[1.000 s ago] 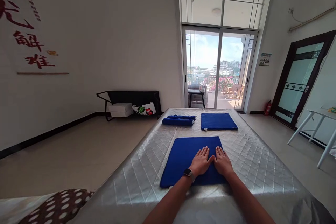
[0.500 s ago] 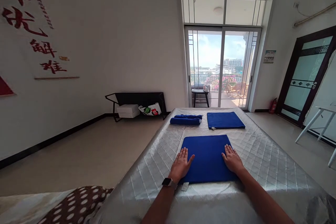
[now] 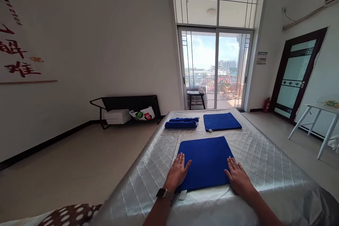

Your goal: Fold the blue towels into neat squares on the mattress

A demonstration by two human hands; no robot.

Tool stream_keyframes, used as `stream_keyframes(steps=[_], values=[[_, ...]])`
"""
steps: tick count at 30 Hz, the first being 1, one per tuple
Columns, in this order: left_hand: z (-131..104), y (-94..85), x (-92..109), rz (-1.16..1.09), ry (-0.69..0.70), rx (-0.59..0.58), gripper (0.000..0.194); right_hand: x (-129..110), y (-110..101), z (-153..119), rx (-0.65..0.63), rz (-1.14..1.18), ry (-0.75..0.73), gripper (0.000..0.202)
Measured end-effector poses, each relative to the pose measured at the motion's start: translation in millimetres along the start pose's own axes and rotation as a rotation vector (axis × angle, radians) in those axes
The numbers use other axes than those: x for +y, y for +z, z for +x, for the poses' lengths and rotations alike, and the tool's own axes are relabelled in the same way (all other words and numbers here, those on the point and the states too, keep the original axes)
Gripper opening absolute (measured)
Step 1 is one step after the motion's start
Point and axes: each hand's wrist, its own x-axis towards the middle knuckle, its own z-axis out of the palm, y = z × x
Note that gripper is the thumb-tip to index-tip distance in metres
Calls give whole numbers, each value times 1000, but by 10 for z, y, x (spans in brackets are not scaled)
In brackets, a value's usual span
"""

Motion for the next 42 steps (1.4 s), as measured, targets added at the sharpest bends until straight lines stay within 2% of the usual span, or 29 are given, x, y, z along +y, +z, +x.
stream_keyframes(steps=[3,6,9,12,18,20,22,24,27,33,36,39,42], values=[[-30,-90,-37,-17,11,-18,84,-20,11,-4,20,21,-9,64],[-81,-260,-57,-43,5,-12,83,-56,-1,-11,29,38,0,65],[-133,-414,46,-61,-8,13,83,-81,-5,-24,33,68,2,66],[-176,-438,403,-83,70,21,77,-95,-1,-29,35,102,-4,67],[-142,-124,1546,-127,535,-134,66,-78,16,-38,57,86,-43,63],[-94,-34,1765,-128,567,-168,66,-66,27,-33,70,73,-63,64],[-68,6,1817,-128,551,-189,67,-61,36,-16,62,74,-61,65],[-90,-3,1717,-121,522,-207,68,-64,42,6,40,87,-42,64],[-212,-92,1373,-91,429,-229,68,-77,43,29,38,114,-18,66],[-607,-354,324,-36,113,-241,66,-86,40,9,46,133,-17,67],[-833,-497,-129,-56,42,-255,62,-87,2,-10,42,129,-21,67],[-1005,-708,-317,-110,10,-270,56,-56,-117,-54,48,114,-51,63],[-1076,-969,-248,-142,-10,-282,48,41,-314,-144,55,116,-134,53]])
